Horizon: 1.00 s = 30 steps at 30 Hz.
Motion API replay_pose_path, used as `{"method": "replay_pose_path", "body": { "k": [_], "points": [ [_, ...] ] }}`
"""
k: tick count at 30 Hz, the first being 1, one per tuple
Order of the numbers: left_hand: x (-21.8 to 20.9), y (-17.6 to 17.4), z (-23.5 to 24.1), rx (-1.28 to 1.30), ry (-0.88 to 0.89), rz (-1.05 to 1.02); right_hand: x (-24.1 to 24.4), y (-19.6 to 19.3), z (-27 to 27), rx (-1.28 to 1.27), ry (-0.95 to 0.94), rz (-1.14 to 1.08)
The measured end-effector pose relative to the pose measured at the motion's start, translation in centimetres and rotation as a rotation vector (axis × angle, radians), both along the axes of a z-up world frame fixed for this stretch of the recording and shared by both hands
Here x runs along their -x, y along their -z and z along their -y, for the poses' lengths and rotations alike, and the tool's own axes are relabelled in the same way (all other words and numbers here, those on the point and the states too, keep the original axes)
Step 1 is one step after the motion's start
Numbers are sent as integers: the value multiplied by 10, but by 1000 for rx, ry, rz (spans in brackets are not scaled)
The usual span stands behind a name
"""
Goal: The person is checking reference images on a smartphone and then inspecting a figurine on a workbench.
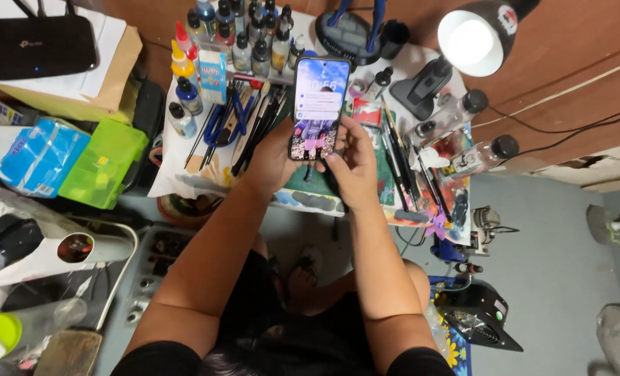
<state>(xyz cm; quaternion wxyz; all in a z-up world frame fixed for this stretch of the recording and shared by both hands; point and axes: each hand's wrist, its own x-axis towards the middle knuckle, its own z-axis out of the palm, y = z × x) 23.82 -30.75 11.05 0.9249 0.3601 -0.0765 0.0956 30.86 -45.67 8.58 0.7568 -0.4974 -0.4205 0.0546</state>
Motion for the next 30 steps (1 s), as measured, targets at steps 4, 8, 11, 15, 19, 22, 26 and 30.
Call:
{"method": "replay_pose_path", "body": {
  "k": [4,8,11,15,19,22,26,30],
  "points": [
    [8,-19,-2,-36,34,45,0,-1,2,1,-52,-11],
    [2,-7,-1,-36,8,-1,8,-5,1,113,72,117],
    [2,-10,-1,-24,-5,-39,3,2,1,130,104,128],
    [1,8,-3,25,15,32,-1,8,2,162,124,93],
    [-6,28,-5,24,10,41,1,4,-1,175,151,94],
    [3,23,0,29,-2,36,0,5,0,194,170,79],
    [4,34,5,-7,-46,56,-5,11,1,181,138,54],
    [8,28,8,-78,-84,128,-10,22,4,141,77,64]
  ]
}}
